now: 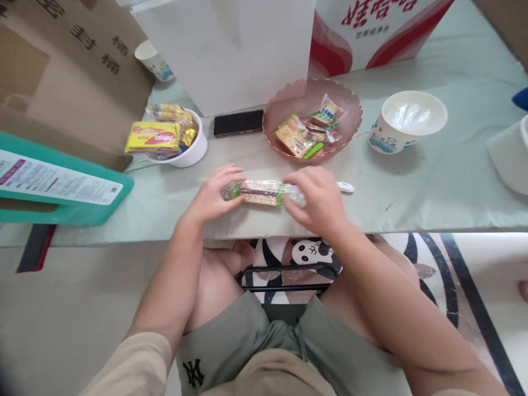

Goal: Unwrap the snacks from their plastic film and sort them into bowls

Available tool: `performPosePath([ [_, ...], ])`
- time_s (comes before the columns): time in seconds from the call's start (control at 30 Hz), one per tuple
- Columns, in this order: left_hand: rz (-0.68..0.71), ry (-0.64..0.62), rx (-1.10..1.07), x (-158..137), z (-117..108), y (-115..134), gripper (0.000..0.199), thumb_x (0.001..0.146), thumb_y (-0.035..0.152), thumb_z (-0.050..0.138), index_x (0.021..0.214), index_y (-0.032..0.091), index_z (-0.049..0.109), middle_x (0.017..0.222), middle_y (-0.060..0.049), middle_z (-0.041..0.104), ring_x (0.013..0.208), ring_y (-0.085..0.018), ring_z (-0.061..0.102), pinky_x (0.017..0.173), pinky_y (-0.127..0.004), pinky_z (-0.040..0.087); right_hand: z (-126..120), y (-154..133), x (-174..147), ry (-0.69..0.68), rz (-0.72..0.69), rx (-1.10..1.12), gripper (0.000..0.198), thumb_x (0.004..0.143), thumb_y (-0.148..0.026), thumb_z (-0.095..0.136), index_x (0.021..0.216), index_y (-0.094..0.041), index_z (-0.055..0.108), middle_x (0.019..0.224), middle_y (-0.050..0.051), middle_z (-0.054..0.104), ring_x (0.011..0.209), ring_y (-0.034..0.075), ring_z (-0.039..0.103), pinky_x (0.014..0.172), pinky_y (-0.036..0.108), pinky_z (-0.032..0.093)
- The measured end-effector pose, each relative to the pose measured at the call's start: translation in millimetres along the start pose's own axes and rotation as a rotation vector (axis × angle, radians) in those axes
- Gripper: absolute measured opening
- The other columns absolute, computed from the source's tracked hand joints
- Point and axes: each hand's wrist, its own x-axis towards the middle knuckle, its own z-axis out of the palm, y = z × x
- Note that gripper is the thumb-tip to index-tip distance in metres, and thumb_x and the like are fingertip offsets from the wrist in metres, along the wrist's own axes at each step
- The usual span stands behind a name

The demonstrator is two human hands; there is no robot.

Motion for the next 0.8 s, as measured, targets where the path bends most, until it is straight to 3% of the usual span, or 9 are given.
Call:
performPosePath([
  [0.07, -0.036, 0.087, -0.004, 4.1, 4.8, -1.7, 0.016, 0.083, 0.028, 0.062, 0.093, 0.021, 0.073, 0.113, -0.009, 0.074, 0.116, -0.024, 0.065, 0.108, -0.041, 0.046, 12.7, -2.0, 2.3, -0.084, -0.064, -0.049, 0.021, 0.092, -0.030, 0.059, 0.109, -0.023, 0.069, 0.107, 0.010, 0.070, 0.100, 0.028, 0.060, 0.082, 0.041, 0.042],
  [0.13, -0.070, 0.201, -0.034, 9.7, 7.7, -5.2, 0.017, 0.087, 0.030, 0.058, 0.085, 0.020, 0.071, 0.096, -0.006, 0.075, 0.097, -0.020, 0.069, 0.095, -0.035, 0.051, 21.8, 1.1, 9.5, -0.076, -0.016, -0.100, 0.018, 0.095, -0.027, 0.056, 0.102, -0.024, 0.072, 0.106, 0.010, 0.070, 0.099, 0.028, 0.058, 0.082, 0.043, 0.041],
  [0.23, -0.098, 0.328, -0.079, 19.9, 7.2, -7.2, 0.018, 0.086, 0.032, 0.060, 0.078, 0.020, 0.068, 0.078, -0.002, 0.070, 0.077, -0.016, 0.064, 0.078, -0.029, 0.050, 21.3, 6.1, 27.9, 0.059, 0.073, -0.147, 0.024, 0.099, -0.029, 0.051, 0.095, -0.024, 0.074, 0.102, 0.011, 0.068, 0.098, 0.029, 0.058, 0.084, 0.046, 0.041],
  [0.4, -0.136, 0.435, -0.198, 40.6, 3.3, -1.5, 0.024, 0.090, 0.037, 0.061, 0.073, 0.021, 0.064, 0.062, 0.002, 0.057, 0.055, -0.011, 0.049, 0.055, -0.025, 0.037, 6.4, -14.1, 45.8, 0.346, 0.132, -0.205, 0.030, 0.102, -0.031, 0.043, 0.104, -0.025, 0.073, 0.099, 0.010, 0.064, 0.098, 0.029, 0.059, 0.087, 0.048, 0.044],
  [0.47, -0.129, 0.459, -0.218, 49.0, 3.1, 1.3, 0.026, 0.091, 0.038, 0.063, 0.072, 0.021, 0.062, 0.060, 0.003, 0.054, 0.054, -0.010, 0.047, 0.052, -0.025, 0.035, 9.9, -29.4, 40.9, 0.291, 0.044, -0.160, 0.030, 0.101, -0.028, 0.042, 0.104, -0.027, 0.072, 0.094, 0.009, 0.064, 0.095, 0.027, 0.060, 0.086, 0.046, 0.045],
  [0.6, -0.098, 0.450, -0.265, 60.4, 4.7, 6.3, 0.027, 0.091, 0.039, 0.065, 0.072, 0.021, 0.061, 0.065, 0.003, 0.057, 0.057, -0.009, 0.049, 0.052, -0.023, 0.035, 33.9, -48.8, 26.5, -0.039, -0.161, -0.010, 0.030, 0.101, -0.022, 0.041, 0.110, -0.028, 0.069, 0.099, 0.007, 0.069, 0.092, 0.022, 0.061, 0.082, 0.037, 0.048],
  [0.73, -0.102, 0.465, -0.274, 62.7, 5.3, 9.9, 0.026, 0.092, 0.037, 0.066, 0.073, 0.021, 0.060, 0.069, 0.002, 0.060, 0.062, -0.009, 0.053, 0.055, -0.022, 0.039, 51.5, -47.3, 23.6, -0.112, -0.090, -0.066, 0.034, 0.097, -0.022, 0.050, 0.129, -0.019, 0.061, 0.121, 0.013, 0.068, 0.104, 0.026, 0.059, 0.084, 0.038, 0.044],
  [0.8, -0.110, 0.488, -0.271, 62.3, 4.6, 9.9, 0.026, 0.092, 0.037, 0.067, 0.072, 0.021, 0.059, 0.069, 0.002, 0.060, 0.064, -0.010, 0.054, 0.056, -0.022, 0.041, 54.2, -44.9, 24.0, -0.123, -0.078, -0.153, 0.036, 0.096, -0.023, 0.052, 0.131, -0.020, 0.061, 0.120, 0.012, 0.068, 0.102, 0.028, 0.057, 0.081, 0.039, 0.040],
])
